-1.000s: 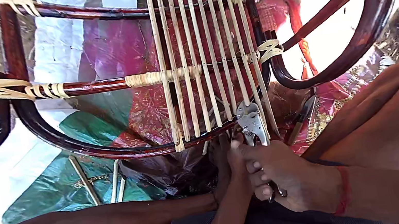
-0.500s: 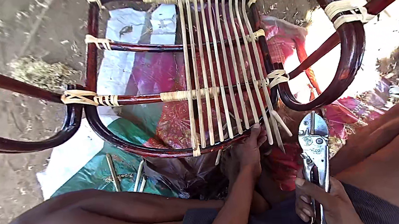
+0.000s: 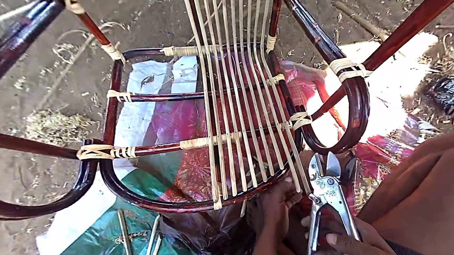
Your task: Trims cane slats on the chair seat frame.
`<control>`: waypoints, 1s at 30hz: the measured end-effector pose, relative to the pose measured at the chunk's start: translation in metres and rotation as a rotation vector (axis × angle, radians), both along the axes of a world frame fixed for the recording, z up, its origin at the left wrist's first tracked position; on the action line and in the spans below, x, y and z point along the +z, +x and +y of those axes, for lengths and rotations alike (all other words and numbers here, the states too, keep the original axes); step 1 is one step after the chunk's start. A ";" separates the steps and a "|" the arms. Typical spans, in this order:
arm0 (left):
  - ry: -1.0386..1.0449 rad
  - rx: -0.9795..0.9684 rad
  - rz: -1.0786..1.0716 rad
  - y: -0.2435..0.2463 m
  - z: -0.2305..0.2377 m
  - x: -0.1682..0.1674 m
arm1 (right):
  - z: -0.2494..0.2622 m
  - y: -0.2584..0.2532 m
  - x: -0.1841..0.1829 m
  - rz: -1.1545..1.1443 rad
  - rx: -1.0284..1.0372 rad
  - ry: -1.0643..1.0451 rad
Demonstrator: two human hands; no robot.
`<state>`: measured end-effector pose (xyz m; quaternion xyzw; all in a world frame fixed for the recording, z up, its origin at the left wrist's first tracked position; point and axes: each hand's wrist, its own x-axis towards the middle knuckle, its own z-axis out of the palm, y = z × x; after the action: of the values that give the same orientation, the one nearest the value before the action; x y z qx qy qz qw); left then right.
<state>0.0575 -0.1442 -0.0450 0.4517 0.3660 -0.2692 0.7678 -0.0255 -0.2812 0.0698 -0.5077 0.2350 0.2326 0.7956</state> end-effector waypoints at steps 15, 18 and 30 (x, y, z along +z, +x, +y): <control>-0.295 -0.099 0.096 -0.012 0.018 0.015 | 0.023 0.091 0.011 0.759 -0.161 0.385; -0.380 -0.034 0.077 -0.018 0.015 0.005 | 0.024 0.093 0.007 0.764 -0.138 0.350; -0.442 0.087 -0.113 -0.032 0.007 -0.019 | 0.031 0.102 0.004 0.789 -0.111 0.240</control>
<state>0.0259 -0.1369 -0.0642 0.2707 0.2740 -0.2837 0.8781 0.0764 -0.2501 0.0742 -0.2699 0.5202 0.3916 0.7094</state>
